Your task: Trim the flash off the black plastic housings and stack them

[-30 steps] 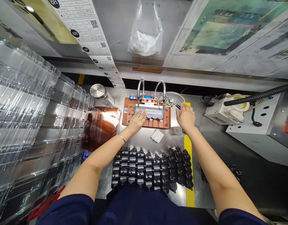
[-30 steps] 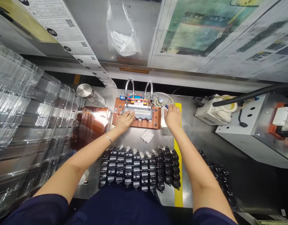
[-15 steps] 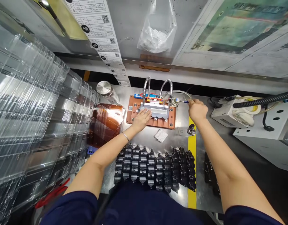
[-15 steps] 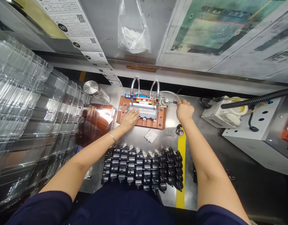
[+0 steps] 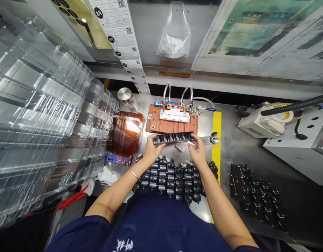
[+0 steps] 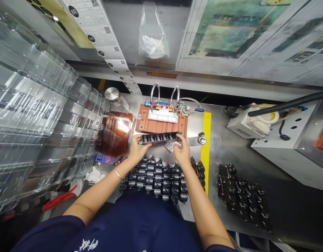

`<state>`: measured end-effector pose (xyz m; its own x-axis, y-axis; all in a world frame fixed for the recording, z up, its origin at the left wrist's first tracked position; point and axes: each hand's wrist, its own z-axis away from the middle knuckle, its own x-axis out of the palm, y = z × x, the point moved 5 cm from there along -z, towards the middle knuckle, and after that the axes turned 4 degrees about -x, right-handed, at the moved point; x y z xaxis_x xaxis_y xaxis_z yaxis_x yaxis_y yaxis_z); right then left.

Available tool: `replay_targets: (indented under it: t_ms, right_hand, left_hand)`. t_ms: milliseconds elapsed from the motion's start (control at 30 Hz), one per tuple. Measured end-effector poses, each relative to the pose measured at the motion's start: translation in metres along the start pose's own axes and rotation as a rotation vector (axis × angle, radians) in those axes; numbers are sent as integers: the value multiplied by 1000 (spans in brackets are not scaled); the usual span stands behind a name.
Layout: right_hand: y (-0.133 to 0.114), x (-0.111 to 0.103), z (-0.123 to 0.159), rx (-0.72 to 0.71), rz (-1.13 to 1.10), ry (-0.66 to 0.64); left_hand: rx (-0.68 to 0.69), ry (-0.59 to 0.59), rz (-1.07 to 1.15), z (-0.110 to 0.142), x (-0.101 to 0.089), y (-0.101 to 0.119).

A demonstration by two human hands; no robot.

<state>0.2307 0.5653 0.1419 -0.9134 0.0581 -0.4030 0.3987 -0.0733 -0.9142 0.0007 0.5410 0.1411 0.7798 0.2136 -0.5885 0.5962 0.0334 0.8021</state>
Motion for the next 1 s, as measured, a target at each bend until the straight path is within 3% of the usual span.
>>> replay_targets:
  t_ms: [100, 233, 333, 400, 467, 567, 633, 667, 733, 833, 933, 1000]
  right_hand:
    - [-21, -5, 28, -55, 191, -106]
    - [-63, 33, 73, -22, 422, -356]
    - [-113, 72, 116, -167, 161, -646]
    - [-137, 82, 139, -202, -166, -850]
    - [-142, 81, 138, -171, -394, -915]
    - [-124, 86, 98, -155, -318, -701]
    - [-113, 107, 70, -242, -100, -573]
    - [-112, 124, 60, -313, 10, -550]
    - [-114, 164, 52, -490, 203, -547]
    - [-118, 224, 57, -670, 429, -629]
    - [-117, 265, 67, -709, 502, -690]
    - [-112, 281, 72, -711, 549, -714]
  left_hand:
    - [430, 107, -12, 39, -38, 25]
    - [679, 192, -87, 63, -65, 46]
    - [796, 213, -158, 72, -87, 61]
    - [822, 231, -242, 74, -120, 73]
    - [794, 265, -368, 78, -172, 90]
    - [627, 459, -636, 88, -276, 125]
    - [386, 812, -852, 95, -351, 145]
    - [310, 883, -934, 94, -379, 152]
    - [112, 866, -1047, 76, -422, 150]
    - [-163, 656, -1067, 31, -456, 121]
    - [-191, 363, -998, -2, -461, 89]
    - [-205, 241, -978, -4, -462, 72]
